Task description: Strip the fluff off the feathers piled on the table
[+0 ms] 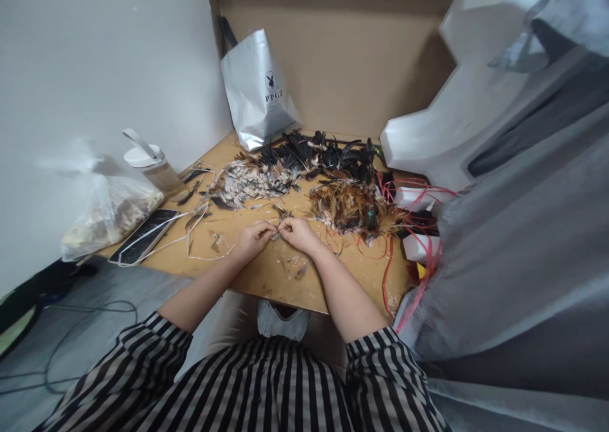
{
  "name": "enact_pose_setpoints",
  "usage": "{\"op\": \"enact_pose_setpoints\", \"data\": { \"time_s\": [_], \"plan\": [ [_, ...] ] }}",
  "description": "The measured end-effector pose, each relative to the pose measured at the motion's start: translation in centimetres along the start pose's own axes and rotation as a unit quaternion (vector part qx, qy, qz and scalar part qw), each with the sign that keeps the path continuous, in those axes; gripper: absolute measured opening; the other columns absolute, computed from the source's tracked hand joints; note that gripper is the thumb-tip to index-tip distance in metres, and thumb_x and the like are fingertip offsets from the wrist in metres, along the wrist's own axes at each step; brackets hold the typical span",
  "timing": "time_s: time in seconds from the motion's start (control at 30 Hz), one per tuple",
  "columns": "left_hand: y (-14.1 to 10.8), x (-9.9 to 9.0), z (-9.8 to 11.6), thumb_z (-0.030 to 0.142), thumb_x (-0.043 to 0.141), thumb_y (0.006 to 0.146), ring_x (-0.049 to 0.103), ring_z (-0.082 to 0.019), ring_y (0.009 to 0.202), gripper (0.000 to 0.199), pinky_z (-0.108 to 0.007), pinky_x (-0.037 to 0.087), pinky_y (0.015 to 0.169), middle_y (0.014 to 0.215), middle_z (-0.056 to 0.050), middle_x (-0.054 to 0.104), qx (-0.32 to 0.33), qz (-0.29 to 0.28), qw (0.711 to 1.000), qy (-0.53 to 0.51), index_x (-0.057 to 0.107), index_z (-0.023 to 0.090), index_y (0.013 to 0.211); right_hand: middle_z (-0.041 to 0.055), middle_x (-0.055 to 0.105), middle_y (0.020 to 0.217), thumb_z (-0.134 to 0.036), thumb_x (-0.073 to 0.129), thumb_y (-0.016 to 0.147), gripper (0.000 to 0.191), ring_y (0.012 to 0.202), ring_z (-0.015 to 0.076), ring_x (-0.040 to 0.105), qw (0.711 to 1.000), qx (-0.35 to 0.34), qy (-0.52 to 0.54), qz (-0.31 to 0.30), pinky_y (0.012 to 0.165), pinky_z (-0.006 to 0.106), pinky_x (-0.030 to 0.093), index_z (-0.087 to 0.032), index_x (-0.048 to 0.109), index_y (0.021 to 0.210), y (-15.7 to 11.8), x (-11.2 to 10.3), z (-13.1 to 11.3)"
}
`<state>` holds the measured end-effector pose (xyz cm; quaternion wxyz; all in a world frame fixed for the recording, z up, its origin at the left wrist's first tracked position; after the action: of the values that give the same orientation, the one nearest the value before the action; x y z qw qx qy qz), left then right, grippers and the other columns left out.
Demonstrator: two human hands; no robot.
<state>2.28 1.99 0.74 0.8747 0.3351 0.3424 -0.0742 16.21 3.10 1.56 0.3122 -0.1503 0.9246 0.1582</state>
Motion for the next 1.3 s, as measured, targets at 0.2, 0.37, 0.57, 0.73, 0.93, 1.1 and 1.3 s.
{"op": "enact_pose_setpoints", "data": {
  "time_s": [0.2,0.37,0.57,0.73,0.93,1.1,1.3],
  "plan": [
    [-0.12,0.09,-0.11,0.018,0.05,0.078,0.057,-0.013,0.078,0.013,-0.026,0.045,0.073,0.081,-0.004,0.063,-0.004,0.0,1.0,0.002,0.063,0.02,0.081,0.0013,0.063,0.071,-0.016,0.051,0.067,0.019,0.061,0.0099,0.053,0.999,0.011,0.048,-0.014,0.059,0.02,0.04,-0.013,0.063,0.08,0.0,0.2,0.24],
    [-0.17,0.19,-0.17,0.019,0.05,0.078,0.058,-0.014,0.078,0.013,-0.027,0.045,0.072,0.081,-0.005,0.063,-0.009,-0.001,1.0,0.01,0.063,0.02,0.083,0.0015,0.065,0.072,-0.022,0.054,0.07,0.018,0.063,0.0109,0.054,0.998,0.011,0.049,-0.027,0.061,0.021,0.04,-0.014,0.066,0.08,-0.08,0.24,0.1],
    [-0.09,0.19,-0.13,0.019,0.052,0.077,0.057,-0.014,0.076,0.012,-0.026,0.044,0.071,0.079,-0.004,0.063,-0.008,-0.001,1.0,0.007,0.063,0.019,0.081,0.003,0.067,0.071,-0.019,0.053,0.07,0.017,0.064,0.012,0.057,0.999,0.015,0.046,-0.021,0.062,0.022,0.041,-0.014,0.068,0.076,0.01,0.09,0.03],
    [-0.09,0.19,-0.02,0.018,0.052,0.077,0.057,-0.014,0.076,0.012,-0.026,0.044,0.071,0.079,-0.004,0.063,-0.005,-0.003,1.0,0.006,0.063,0.019,0.08,0.0028,0.067,0.072,-0.018,0.053,0.069,0.018,0.063,0.0114,0.056,0.998,0.023,0.058,-0.031,0.06,0.021,0.041,-0.013,0.068,0.077,0.03,0.03,0.39],
    [-0.1,0.19,-0.06,0.018,0.052,0.077,0.057,-0.014,0.076,0.012,-0.026,0.044,0.071,0.079,-0.004,0.062,-0.007,-0.005,1.0,0.008,0.063,0.019,0.08,0.0015,0.064,0.066,-0.022,0.055,0.069,0.016,0.058,0.0098,0.052,0.998,0.027,0.051,-0.026,0.058,0.02,0.039,-0.013,0.067,0.074,0.06,0.03,0.19],
    [-0.04,0.23,-0.07,0.018,0.052,0.077,0.057,-0.014,0.075,0.012,-0.027,0.045,0.071,0.078,-0.005,0.063,-0.006,-0.002,1.0,0.002,0.063,0.019,0.08,-0.0002,0.06,0.062,-0.017,0.052,0.067,0.015,0.055,0.0086,0.048,0.999,0.026,0.017,-0.015,0.054,0.019,0.035,-0.013,0.065,0.073,-0.02,-0.15,-0.13],
    [-0.13,0.17,-0.11,0.019,0.053,0.076,0.059,-0.013,0.074,0.011,-0.027,0.046,0.071,0.078,-0.004,0.065,-0.013,0.007,1.0,-0.023,0.064,0.02,0.078,-0.0014,0.057,0.059,-0.015,0.051,0.066,0.012,0.053,0.0084,0.048,1.0,0.024,0.001,0.01,0.052,0.018,0.034,-0.014,0.062,0.071,-0.12,-0.37,-0.25]
  ]
}}
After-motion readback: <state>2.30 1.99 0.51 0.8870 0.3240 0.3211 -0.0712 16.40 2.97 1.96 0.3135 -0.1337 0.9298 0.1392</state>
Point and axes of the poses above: each hand's wrist, its own y-axis towards the middle knuckle, its own x-axis out of the palm, z = x × y, the point moved 5 cm from there along y, towards the middle knuckle
